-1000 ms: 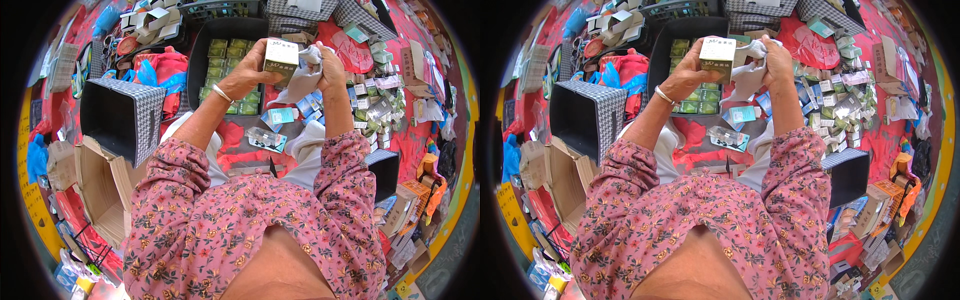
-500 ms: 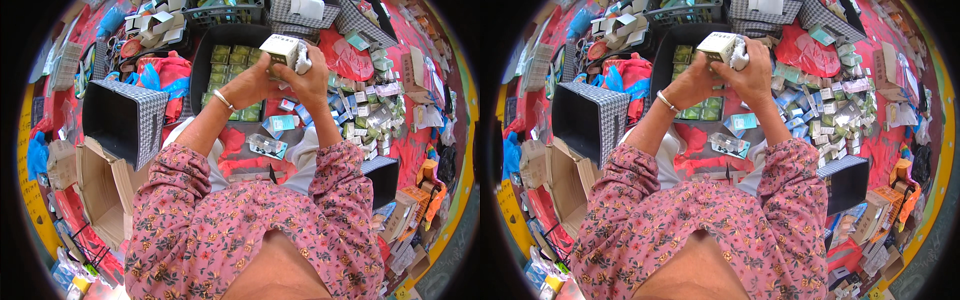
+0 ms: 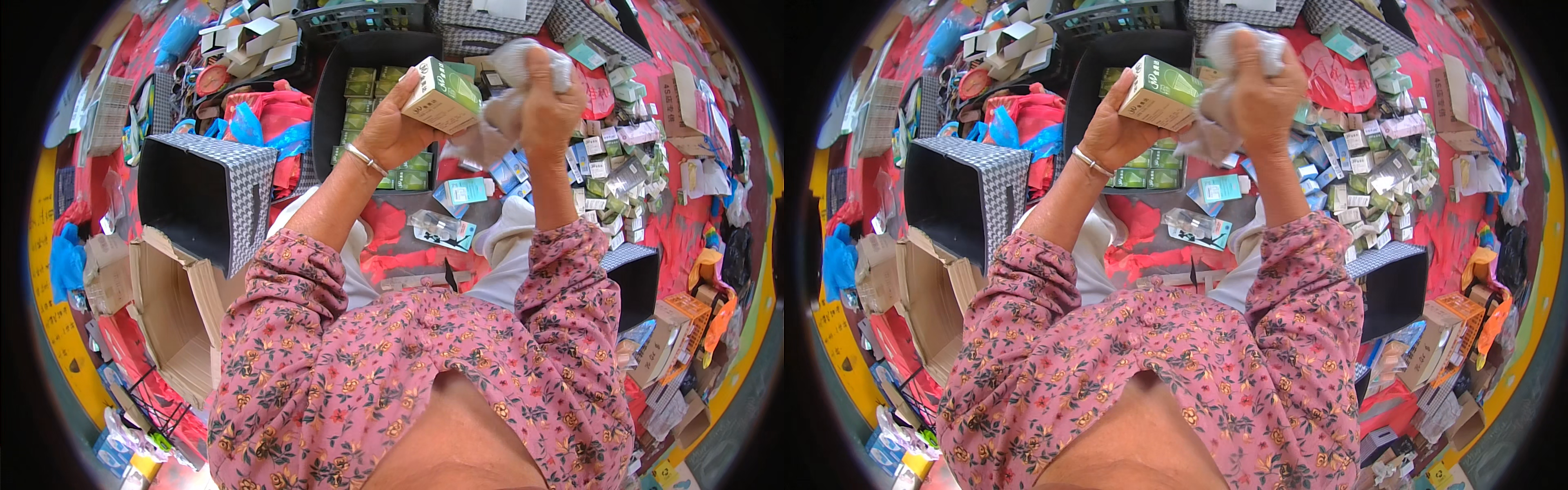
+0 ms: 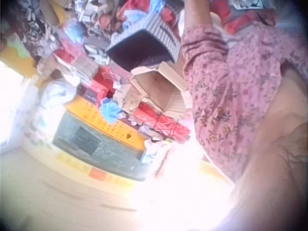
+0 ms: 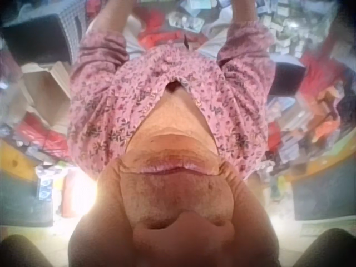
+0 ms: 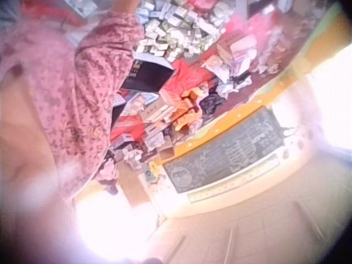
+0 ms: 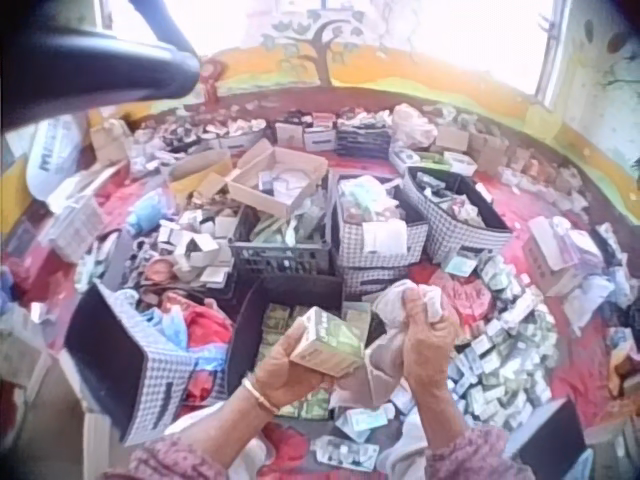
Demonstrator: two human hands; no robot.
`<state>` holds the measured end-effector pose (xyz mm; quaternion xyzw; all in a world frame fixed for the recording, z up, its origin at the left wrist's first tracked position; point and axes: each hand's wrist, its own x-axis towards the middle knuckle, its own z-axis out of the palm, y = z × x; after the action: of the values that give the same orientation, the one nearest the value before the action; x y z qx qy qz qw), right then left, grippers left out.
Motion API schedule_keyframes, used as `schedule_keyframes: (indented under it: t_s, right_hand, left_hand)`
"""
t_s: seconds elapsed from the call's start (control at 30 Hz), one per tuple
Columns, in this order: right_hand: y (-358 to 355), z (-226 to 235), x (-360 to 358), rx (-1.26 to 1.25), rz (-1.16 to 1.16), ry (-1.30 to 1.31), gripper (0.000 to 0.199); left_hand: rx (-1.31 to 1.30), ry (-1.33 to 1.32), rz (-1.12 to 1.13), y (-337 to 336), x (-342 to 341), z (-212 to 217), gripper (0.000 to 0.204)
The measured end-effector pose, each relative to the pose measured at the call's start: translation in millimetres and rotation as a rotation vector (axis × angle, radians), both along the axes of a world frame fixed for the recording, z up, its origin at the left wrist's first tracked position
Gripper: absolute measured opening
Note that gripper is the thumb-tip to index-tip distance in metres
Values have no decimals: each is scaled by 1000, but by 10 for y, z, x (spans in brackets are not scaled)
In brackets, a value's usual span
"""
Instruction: The person sits on the floor and sorts through a pile of small green and white boxes, wiping each box with a white cloth before placing them into a black crate.
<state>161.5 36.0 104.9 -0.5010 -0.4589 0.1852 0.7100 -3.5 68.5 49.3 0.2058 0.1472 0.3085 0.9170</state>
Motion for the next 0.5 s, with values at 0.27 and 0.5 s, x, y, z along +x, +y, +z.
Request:
schedule_keyframes:
  t_s: [0.27,0.5]
  right_hand:
    - [87,-396,124,-288,34,-681,18]
    - [69,-287,424,-326,-78,-921,24]
  left_hand:
    - [191,21,-16,-96,17,13,53]
    - [7,16,80,14,-7,69,55]
